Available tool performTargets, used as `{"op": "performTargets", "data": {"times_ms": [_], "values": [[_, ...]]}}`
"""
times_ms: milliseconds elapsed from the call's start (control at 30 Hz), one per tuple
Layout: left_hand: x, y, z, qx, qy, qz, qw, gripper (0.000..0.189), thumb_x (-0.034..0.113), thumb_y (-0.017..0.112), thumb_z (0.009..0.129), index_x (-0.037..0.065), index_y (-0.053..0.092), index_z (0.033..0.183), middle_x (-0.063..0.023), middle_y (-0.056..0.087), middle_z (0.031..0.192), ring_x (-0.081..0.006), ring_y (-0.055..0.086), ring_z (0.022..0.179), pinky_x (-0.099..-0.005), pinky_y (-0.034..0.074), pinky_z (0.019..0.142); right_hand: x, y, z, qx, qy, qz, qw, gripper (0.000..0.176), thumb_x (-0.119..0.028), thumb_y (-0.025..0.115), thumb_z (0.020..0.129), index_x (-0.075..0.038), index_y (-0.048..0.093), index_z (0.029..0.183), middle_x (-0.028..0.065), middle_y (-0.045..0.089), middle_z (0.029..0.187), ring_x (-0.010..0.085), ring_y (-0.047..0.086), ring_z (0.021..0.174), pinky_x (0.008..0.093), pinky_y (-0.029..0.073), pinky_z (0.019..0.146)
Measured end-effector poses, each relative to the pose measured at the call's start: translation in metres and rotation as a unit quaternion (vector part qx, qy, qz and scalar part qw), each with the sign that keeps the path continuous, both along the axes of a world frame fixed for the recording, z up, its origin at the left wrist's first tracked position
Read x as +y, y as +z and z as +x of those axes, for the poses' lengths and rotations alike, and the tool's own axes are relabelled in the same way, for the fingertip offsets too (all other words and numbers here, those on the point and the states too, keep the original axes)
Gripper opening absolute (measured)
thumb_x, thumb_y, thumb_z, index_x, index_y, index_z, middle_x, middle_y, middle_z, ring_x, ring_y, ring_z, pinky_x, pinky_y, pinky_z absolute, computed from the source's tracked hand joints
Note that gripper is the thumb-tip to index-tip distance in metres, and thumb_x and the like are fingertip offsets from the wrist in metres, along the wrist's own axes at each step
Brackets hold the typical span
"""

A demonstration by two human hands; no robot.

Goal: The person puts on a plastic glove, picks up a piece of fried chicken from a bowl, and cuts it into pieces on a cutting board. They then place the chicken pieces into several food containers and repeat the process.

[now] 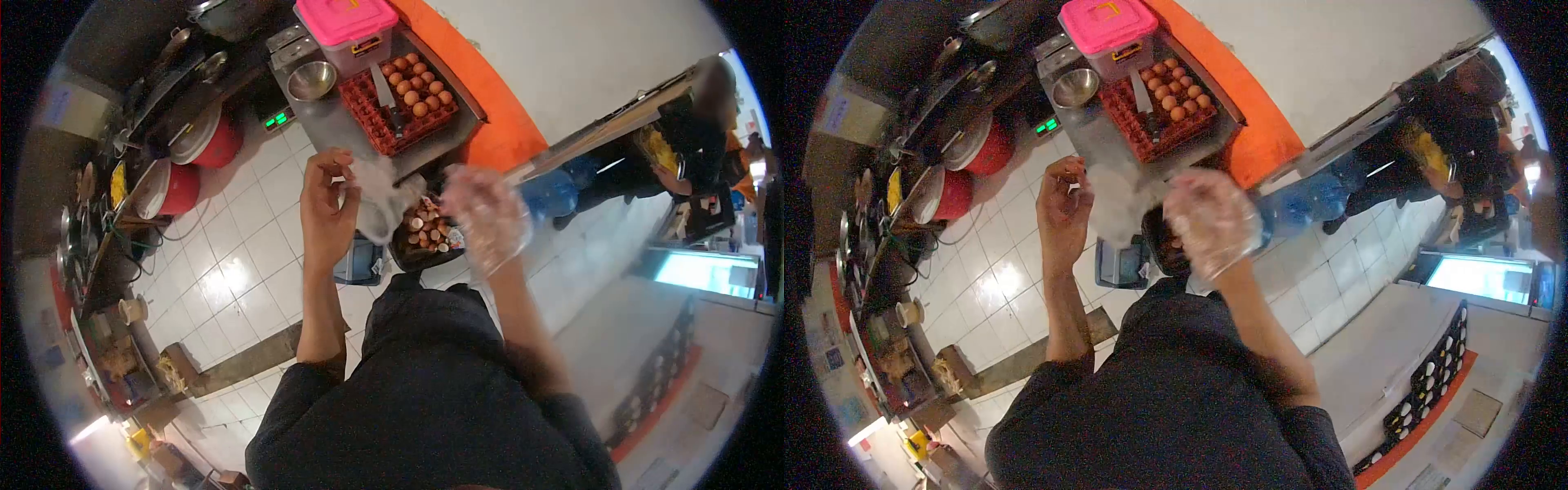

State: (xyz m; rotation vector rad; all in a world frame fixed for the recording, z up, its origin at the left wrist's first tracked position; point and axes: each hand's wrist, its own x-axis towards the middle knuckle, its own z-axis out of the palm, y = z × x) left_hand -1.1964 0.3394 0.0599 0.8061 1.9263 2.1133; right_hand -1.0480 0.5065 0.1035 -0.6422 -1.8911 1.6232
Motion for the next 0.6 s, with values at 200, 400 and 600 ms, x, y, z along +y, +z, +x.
{"op": "performTargets", "data": {"times_ms": [200, 400, 600], "values": [[0.011, 0.02, 0.023, 0.03, 0.01, -0.063, 0.997, 0.017, -0.008, 0.069, 0.085, 0.003, 0.062, 0.096, -0.0035, 0.063, 0.101, -0.0113, 0.061, 0.092, -0.0246, 0.05, 0.074, -0.021, -0.074, -0.041, 0.019, 0.082, 0.317, 0.945, 0.031, -0.007, 0.075, 0.081, -0.007, 0.063, 0.109, 0.0148, 0.066, 0.103, 0.0334, 0.065, 0.088, 0.0397, 0.055, 0.079], [0.014, 0.027, 0.031, 0.32, 0.124, -0.214, 0.915, 0.012, -0.006, 0.072, 0.079, 0.002, 0.067, 0.086, -0.0076, 0.067, 0.094, -0.0166, 0.065, 0.08, -0.0259, 0.052, 0.067, 0.0, -0.036, -0.029, 0.039, 0.029, 0.262, 0.964, 0.031, 0.003, 0.071, 0.079, -0.006, 0.062, 0.108, 0.0152, 0.061, 0.101, 0.0351, 0.064, 0.09, 0.0423, 0.052, 0.078], [0.034, 0.025, 0.049, 0.192, 0.157, -0.199, 0.948, 0.012, -0.007, 0.069, 0.08, 0.002, 0.067, 0.088, -0.0097, 0.065, 0.093, -0.0184, 0.066, 0.08, -0.0275, 0.053, 0.062, -0.015, -0.008, -0.003, 0.104, -0.038, 0.509, 0.854, 0.031, 0.002, 0.074, 0.076, -0.007, 0.065, 0.105, 0.0146, 0.064, 0.109, 0.0348, 0.066, 0.09, 0.043, 0.056, 0.079]]}}
